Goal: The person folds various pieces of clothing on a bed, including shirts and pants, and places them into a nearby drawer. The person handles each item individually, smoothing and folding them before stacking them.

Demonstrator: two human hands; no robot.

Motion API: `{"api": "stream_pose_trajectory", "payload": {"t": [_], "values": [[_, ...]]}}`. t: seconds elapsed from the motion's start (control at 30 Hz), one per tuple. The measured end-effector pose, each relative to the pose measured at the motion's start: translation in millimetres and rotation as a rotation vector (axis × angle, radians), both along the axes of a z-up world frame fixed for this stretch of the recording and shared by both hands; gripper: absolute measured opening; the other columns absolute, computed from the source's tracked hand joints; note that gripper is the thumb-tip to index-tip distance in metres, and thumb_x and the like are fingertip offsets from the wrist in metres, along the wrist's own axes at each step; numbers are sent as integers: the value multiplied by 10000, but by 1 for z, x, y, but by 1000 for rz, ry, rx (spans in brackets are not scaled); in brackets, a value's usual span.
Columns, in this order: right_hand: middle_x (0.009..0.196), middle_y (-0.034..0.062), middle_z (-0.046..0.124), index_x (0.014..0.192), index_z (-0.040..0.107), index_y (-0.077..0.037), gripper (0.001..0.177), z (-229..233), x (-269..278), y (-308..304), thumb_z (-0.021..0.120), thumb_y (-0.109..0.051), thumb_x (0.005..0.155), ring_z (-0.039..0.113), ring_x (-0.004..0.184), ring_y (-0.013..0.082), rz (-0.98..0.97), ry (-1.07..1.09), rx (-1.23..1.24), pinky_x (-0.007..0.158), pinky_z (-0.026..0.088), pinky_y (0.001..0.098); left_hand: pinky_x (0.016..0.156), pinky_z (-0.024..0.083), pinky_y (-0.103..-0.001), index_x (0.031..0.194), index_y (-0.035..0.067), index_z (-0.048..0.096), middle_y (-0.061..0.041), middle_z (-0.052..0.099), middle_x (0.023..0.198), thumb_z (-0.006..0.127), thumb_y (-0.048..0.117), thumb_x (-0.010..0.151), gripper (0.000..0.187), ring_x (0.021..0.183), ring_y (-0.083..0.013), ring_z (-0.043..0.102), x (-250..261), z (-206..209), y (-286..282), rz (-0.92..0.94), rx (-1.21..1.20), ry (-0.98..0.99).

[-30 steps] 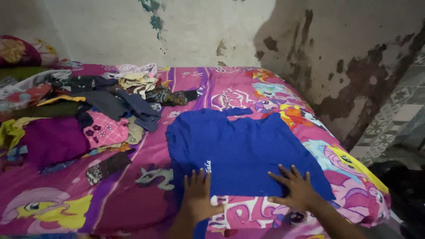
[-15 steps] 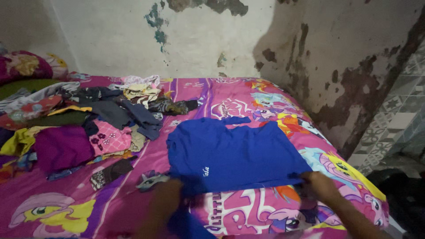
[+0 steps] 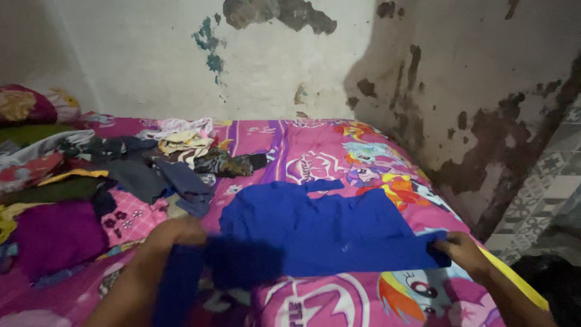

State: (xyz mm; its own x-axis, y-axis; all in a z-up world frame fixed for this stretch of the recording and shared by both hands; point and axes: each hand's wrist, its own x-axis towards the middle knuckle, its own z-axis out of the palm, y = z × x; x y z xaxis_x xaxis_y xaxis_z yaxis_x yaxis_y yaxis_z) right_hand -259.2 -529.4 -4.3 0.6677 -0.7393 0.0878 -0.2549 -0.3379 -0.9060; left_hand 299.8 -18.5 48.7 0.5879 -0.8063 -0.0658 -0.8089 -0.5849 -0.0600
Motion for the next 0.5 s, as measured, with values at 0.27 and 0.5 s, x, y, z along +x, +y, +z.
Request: {"api": "stream_pose_trajectory", "payload": {"t": [0.27,0.5], "values": [[837,167,744,999,773,95,625,-9,74,-13,662,-520,976,659,740,211,-242,172,27,689,523,361,1019,445,-581,1375,8,533,-246,572,1332,865,411,559,969,1253,-461,547,-135,59,-64,320,-1008,-471],[886,199,786,993,790,96,544,-46,69,-8,783,-432,862,697,731,251,-299,235,99,656,536,373,952,540,-480,1123,-24,643,-248,635,1170,907,659,585,908,1092,-410,645,-166,-41,-52,571,-553,31]]}}
